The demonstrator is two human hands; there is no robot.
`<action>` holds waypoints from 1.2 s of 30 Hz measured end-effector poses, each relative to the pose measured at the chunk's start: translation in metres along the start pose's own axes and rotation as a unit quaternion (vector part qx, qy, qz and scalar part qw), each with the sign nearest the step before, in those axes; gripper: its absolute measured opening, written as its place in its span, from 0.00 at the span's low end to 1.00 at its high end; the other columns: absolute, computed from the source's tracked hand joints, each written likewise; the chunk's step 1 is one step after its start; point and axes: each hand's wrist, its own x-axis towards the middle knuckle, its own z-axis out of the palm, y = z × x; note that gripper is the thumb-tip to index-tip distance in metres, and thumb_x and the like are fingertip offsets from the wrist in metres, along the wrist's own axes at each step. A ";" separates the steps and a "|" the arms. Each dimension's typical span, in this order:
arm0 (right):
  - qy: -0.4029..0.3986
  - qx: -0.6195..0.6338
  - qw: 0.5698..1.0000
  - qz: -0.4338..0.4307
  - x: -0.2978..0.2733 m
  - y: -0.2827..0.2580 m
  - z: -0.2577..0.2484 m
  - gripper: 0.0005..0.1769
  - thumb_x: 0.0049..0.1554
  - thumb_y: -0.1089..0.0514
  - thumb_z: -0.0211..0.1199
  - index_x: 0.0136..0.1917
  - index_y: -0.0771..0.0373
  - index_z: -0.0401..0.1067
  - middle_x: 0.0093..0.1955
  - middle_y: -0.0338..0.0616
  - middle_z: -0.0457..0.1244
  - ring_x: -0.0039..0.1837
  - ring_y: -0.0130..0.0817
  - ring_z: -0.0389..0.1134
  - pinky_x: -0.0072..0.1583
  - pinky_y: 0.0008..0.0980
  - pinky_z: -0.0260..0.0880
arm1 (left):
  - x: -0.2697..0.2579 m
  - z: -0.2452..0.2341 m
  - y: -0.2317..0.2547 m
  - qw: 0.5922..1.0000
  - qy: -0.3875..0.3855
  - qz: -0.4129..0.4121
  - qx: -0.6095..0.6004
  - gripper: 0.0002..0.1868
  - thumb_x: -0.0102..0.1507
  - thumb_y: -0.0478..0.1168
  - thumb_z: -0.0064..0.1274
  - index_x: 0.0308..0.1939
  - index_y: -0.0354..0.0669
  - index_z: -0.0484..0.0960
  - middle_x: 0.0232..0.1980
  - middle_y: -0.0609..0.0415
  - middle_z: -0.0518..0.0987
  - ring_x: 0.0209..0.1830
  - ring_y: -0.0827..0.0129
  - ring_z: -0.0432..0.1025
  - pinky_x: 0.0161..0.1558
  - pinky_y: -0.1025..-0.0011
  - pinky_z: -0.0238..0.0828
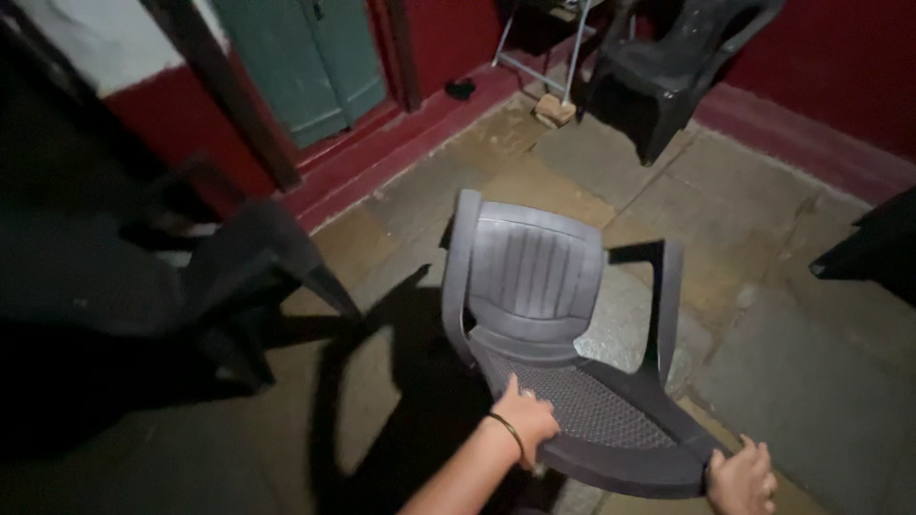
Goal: The person moves several black plastic chairs across a tiled floor and stacks them together. The person lifts, carries, and aligns the chairs one by one, placing them into a vertical stack near a wall.
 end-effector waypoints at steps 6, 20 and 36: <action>0.009 0.031 0.999 -0.035 0.014 0.029 0.057 0.20 0.61 0.55 0.62 0.63 0.69 0.69 0.65 0.59 0.64 0.67 0.63 0.64 0.62 0.57 0.68 | 0.007 -0.082 -0.033 0.968 0.233 -0.082 -0.037 0.39 0.37 0.57 0.77 0.49 0.48 0.85 0.59 0.47 0.76 0.71 0.40 0.61 0.65 0.27 0.53; -0.239 0.319 0.843 -0.361 -0.096 -0.052 0.121 0.58 0.55 0.43 0.73 0.81 0.69 0.41 0.82 0.62 0.43 0.82 0.55 0.44 0.77 0.49 0.45 | 0.178 -0.113 -0.099 0.866 0.433 -0.095 -0.234 0.20 0.50 0.28 0.59 0.46 0.44 0.87 0.64 0.36 0.74 0.52 0.40 0.75 0.53 0.55 0.74; -0.285 0.280 0.852 -0.338 -0.096 -0.176 0.120 0.64 0.44 0.56 0.76 0.80 0.67 0.36 0.80 0.65 0.43 0.82 0.57 0.45 0.78 0.44 0.45 | 0.225 -0.174 -0.151 0.787 0.491 -0.174 -0.332 0.10 0.52 0.37 0.64 0.36 0.42 0.83 0.39 0.47 0.82 0.36 0.54 0.78 0.41 0.61 0.76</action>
